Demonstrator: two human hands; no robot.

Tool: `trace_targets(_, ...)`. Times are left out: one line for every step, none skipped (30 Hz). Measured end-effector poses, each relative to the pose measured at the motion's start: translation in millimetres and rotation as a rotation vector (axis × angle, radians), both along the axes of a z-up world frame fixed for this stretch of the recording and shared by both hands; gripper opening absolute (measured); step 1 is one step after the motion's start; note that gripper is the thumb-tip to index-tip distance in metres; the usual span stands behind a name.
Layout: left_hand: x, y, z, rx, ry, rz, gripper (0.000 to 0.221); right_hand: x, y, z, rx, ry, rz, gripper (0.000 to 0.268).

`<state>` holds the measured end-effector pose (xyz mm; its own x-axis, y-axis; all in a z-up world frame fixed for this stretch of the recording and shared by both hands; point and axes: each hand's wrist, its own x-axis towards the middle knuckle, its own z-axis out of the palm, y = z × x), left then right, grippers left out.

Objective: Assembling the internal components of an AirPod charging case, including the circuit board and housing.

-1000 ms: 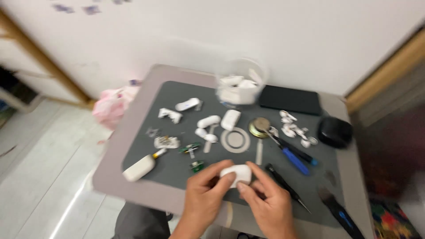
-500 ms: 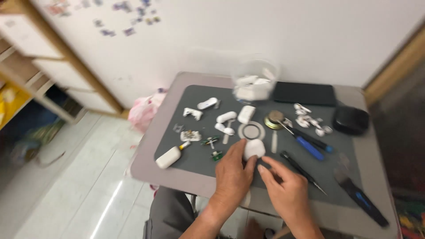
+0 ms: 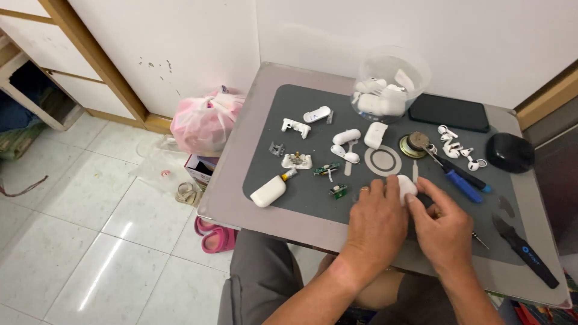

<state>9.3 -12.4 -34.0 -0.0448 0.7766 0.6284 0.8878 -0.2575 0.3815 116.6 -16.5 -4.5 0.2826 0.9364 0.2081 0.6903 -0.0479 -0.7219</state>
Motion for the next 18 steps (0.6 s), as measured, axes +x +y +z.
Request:
trace_targets(-2,1,-1,0.002,-0.004,-0.001,0.025,-3,-1,2,0.002,-0.004,-0.001,0.036)
trace_targets(-2,1,-2,-0.017,-0.004,-0.013,0.024,-5,-3,5,-0.008,0.028,0.001,0.037)
trace_targets(1,1,-3,-0.037,-0.003,-0.028,0.024,-4,-5,8,-0.018,0.06,0.0,0.038)
trace_targets(-1,1,-5,-0.035,-0.006,-0.033,0.024,4,-2,-10,-0.016,0.057,-0.005,0.038)
trace_targets(-1,2,-6,-0.027,-0.023,-0.063,0.033,13,2,-26,0.062,0.066,0.013,0.037)
trace_targets(-1,3,-8,-0.019,-0.041,-0.094,0.044,23,6,-43,0.14,0.075,0.032,0.037)
trace_targets(-3,-1,-2,-0.011,-0.047,-0.079,0.044,13,0,-22,0.146,0.069,0.047,0.037)
trace_targets(-5,-6,3,-0.005,0.012,-0.065,0.028,3,-7,-1,0.032,0.082,0.026,0.038)
trace_targets(-8,-9,9,0.001,0.071,-0.043,0.017,-9,-12,20,-0.081,0.093,0.013,0.041)
trace_targets(-7,-9,9,0.009,0.064,-0.02,0.017,-11,-13,23,-0.073,0.085,0.036,0.041)
trace_targets(-6,-10,8,-0.005,0.028,-0.041,0.026,-13,-15,24,-0.077,0.151,0.003,0.039)
trace_targets(-5,-10,6,-0.018,-0.008,-0.062,0.038,-14,-16,25,-0.083,0.217,-0.03,0.038)
trace_targets(-5,-11,6,-0.02,-0.011,-0.04,0.038,-11,-15,17,-0.087,0.213,-0.009,0.038)
trace_targets(-3,-11,5,-0.049,-0.055,-0.086,0.037,-6,-12,9,0.009,0.294,-0.011,0.033)
trace_targets(-3,-11,2,-0.081,-0.092,-0.14,0.038,-2,-11,-1,0.103,0.385,-0.023,0.028)
trace_targets(-6,-16,6,-0.086,-0.087,-0.128,0.038,0,-11,-4,0.097,0.391,-0.013,0.028)
trace_targets(-10,-21,10,-0.081,-0.199,-0.184,0.033,2,-12,-7,0.144,0.409,-0.035,0.026)
trace_targets(-13,-25,14,-0.077,-0.312,-0.239,0.029,4,-12,-10,0.192,0.426,-0.058,0.024)
